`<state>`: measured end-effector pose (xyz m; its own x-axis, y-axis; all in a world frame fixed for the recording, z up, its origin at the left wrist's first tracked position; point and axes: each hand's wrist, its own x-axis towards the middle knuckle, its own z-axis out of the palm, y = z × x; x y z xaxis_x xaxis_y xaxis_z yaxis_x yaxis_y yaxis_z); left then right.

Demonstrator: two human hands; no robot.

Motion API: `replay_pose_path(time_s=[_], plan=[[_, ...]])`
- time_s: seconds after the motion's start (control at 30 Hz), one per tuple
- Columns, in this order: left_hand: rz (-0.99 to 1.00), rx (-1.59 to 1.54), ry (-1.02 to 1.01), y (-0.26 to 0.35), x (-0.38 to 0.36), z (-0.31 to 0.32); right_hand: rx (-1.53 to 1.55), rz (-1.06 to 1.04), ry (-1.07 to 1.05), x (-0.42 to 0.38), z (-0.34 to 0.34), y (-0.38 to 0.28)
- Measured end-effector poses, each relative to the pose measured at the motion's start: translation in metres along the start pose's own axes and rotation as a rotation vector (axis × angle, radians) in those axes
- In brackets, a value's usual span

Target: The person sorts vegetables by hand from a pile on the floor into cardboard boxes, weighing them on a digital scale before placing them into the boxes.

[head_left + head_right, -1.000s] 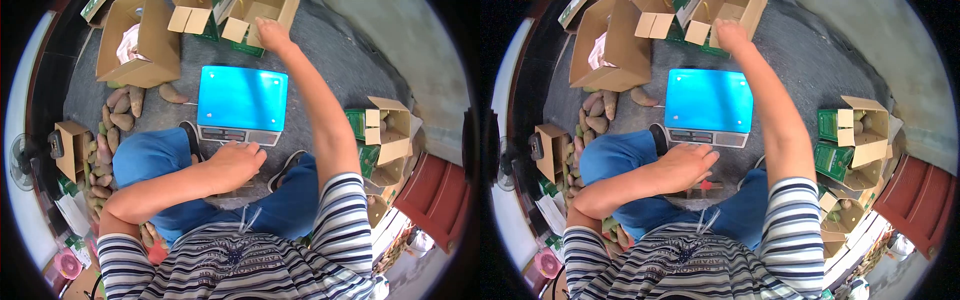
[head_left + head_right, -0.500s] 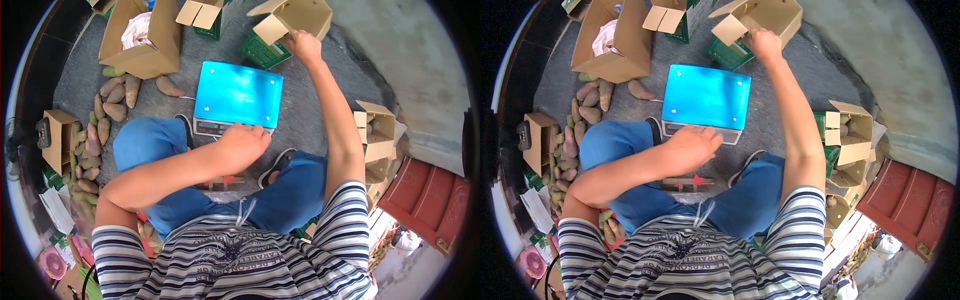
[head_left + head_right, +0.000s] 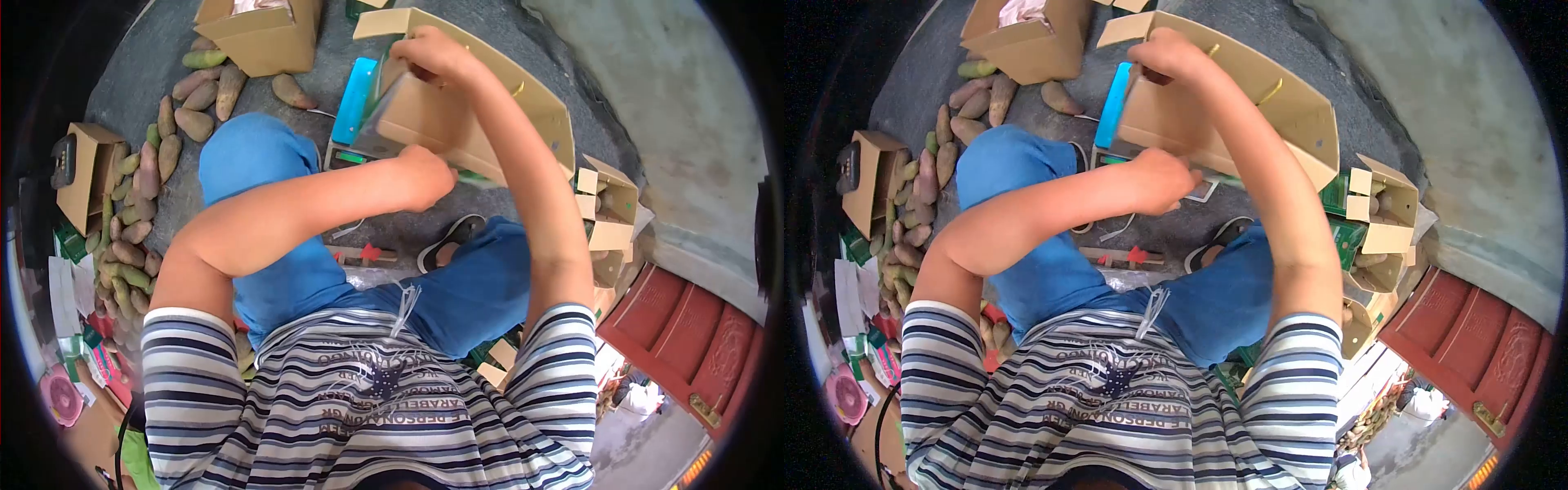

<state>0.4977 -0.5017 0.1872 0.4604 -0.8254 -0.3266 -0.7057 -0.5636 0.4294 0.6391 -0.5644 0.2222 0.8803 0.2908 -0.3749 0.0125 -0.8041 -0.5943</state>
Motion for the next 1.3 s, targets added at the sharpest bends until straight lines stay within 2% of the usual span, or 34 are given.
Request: replay_pose_path(time_s=[0.03,0.13,0.17,0.27,0.37,0.4,0.43,0.47,0.5,0.57,0.63,0.77,0.83,1.03,1.13,1.17,1.2,1.27,1.3], plan=[[-0.039,0.050,-0.092,0.001,0.000,-0.001,0.186,0.104,-0.114,0.008,0.009,-0.005],[-0.058,0.176,-0.247,0.000,-0.004,0.000,0.427,0.029,-0.042,0.020,0.036,-0.015],[-0.073,0.175,-0.270,-0.001,-0.005,0.001,0.403,0.052,-0.076,0.023,0.040,-0.020],[-0.088,0.168,-0.313,-0.004,-0.006,-0.003,0.620,-0.089,-0.153,0.013,0.048,-0.022],[-0.131,0.217,-0.345,-0.011,0.011,0.011,0.325,-0.260,-0.223,-0.016,0.038,-0.011],[-0.159,0.202,-0.334,-0.008,0.008,0.007,0.158,-0.402,-0.168,-0.024,0.036,0.005],[-0.199,0.169,-0.358,-0.009,0.013,0.008,0.104,-0.396,-0.153,-0.050,0.028,0.006],[-0.200,0.208,-0.329,-0.006,0.007,0.005,0.009,-0.256,-0.203,-0.069,0.018,0.009],[-0.188,0.225,-0.339,-0.003,0.000,-0.001,-0.024,-0.208,-0.229,-0.086,0.010,0.013],[-0.201,0.253,-0.393,-0.003,0.000,-0.006,-0.087,-0.133,-0.141,-0.107,0.012,0.051],[-0.251,0.268,-0.485,0.000,0.004,-0.007,-0.214,-0.141,-0.199,-0.121,0.019,0.068],[-0.164,0.258,-0.448,0.004,-0.001,-0.004,-0.472,-0.250,-0.209,-0.122,0.045,0.078],[-0.169,0.202,-0.454,0.008,-0.004,-0.009,-0.397,-0.281,-0.156,-0.116,0.046,0.077],[-0.078,0.127,-0.333,0.019,-0.017,-0.025,-0.371,-0.321,-0.126,-0.106,0.039,0.067],[-0.049,0.155,-0.176,0.032,-0.026,-0.033,-0.415,-0.297,-0.147,-0.104,0.034,0.063],[0.051,0.153,-0.163,0.034,-0.029,-0.039,-0.221,-0.165,-0.151,-0.102,0.037,0.064],[0.089,0.118,-0.062,0.037,-0.033,-0.045,-0.029,-0.030,-0.156,-0.100,0.041,0.066],[0.168,0.049,0.142,0.044,-0.050,-0.064,0.136,0.063,-0.100,-0.106,0.046,0.060],[0.207,0.013,0.246,0.045,-0.060,-0.072,0.110,0.021,-0.042,-0.117,0.049,0.054]])
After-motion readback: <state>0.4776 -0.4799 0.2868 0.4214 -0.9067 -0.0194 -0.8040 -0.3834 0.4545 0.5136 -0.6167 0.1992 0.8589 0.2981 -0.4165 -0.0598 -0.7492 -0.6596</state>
